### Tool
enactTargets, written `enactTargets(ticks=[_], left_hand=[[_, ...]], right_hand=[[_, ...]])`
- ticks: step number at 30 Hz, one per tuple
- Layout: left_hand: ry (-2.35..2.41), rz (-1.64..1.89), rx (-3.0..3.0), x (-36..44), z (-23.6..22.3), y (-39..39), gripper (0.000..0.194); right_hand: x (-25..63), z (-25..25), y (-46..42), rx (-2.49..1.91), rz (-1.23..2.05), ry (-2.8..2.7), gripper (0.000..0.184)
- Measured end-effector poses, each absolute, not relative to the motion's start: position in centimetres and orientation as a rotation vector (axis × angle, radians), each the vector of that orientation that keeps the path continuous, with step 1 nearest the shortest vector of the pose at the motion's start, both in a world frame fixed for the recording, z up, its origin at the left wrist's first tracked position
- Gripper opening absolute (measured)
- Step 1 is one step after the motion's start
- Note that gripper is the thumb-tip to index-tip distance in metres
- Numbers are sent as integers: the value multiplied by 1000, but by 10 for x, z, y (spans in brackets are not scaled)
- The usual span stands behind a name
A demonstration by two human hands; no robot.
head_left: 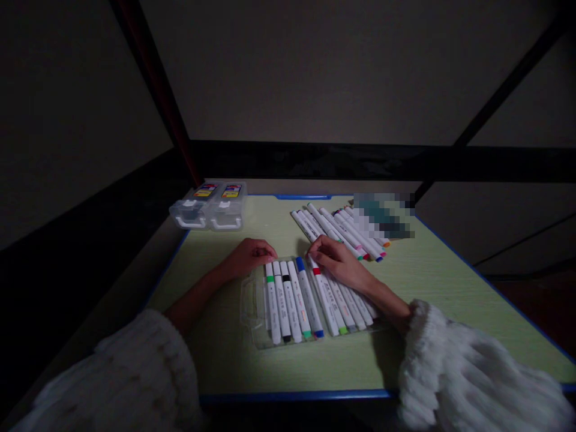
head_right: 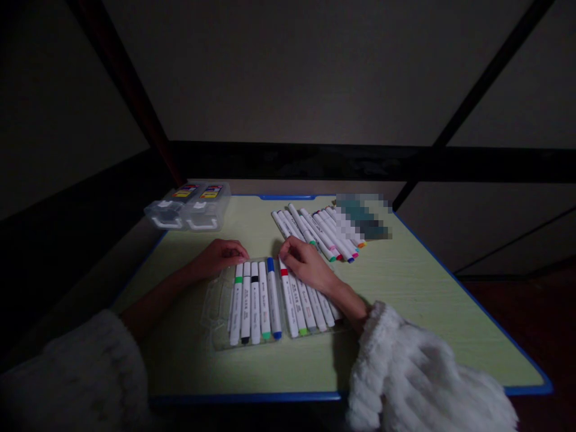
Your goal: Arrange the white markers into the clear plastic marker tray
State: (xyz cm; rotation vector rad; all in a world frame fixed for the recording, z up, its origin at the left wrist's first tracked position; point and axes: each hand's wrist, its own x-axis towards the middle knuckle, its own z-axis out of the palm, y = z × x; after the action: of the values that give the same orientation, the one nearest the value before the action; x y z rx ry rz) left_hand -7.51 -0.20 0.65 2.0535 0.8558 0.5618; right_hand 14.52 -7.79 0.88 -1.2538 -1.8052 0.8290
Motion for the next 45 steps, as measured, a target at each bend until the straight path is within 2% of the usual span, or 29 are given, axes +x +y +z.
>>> enactTargets(ticks=[12, 20, 27, 35, 45], left_hand=[[858, 564, 1974, -75, 6, -2, 9], [873, 570, 1930, -75, 6, -2, 10], [859, 583, 1919, -75, 4, 0, 12], [959, 835, 2064, -69, 21, -13, 13], [782, 853, 1724, -56, 39, -41, 13]], right_hand=[[143, 18, -78, -1153, 1121, -1516, 20], [145, 15, -78, -1066, 1282, -1328, 18], [145, 19, -76, -1005, 1298, -1079, 18], [140, 28, -81, -937, 1289, -961, 18], [133, 32, -90, -869, 1362, -977, 18]])
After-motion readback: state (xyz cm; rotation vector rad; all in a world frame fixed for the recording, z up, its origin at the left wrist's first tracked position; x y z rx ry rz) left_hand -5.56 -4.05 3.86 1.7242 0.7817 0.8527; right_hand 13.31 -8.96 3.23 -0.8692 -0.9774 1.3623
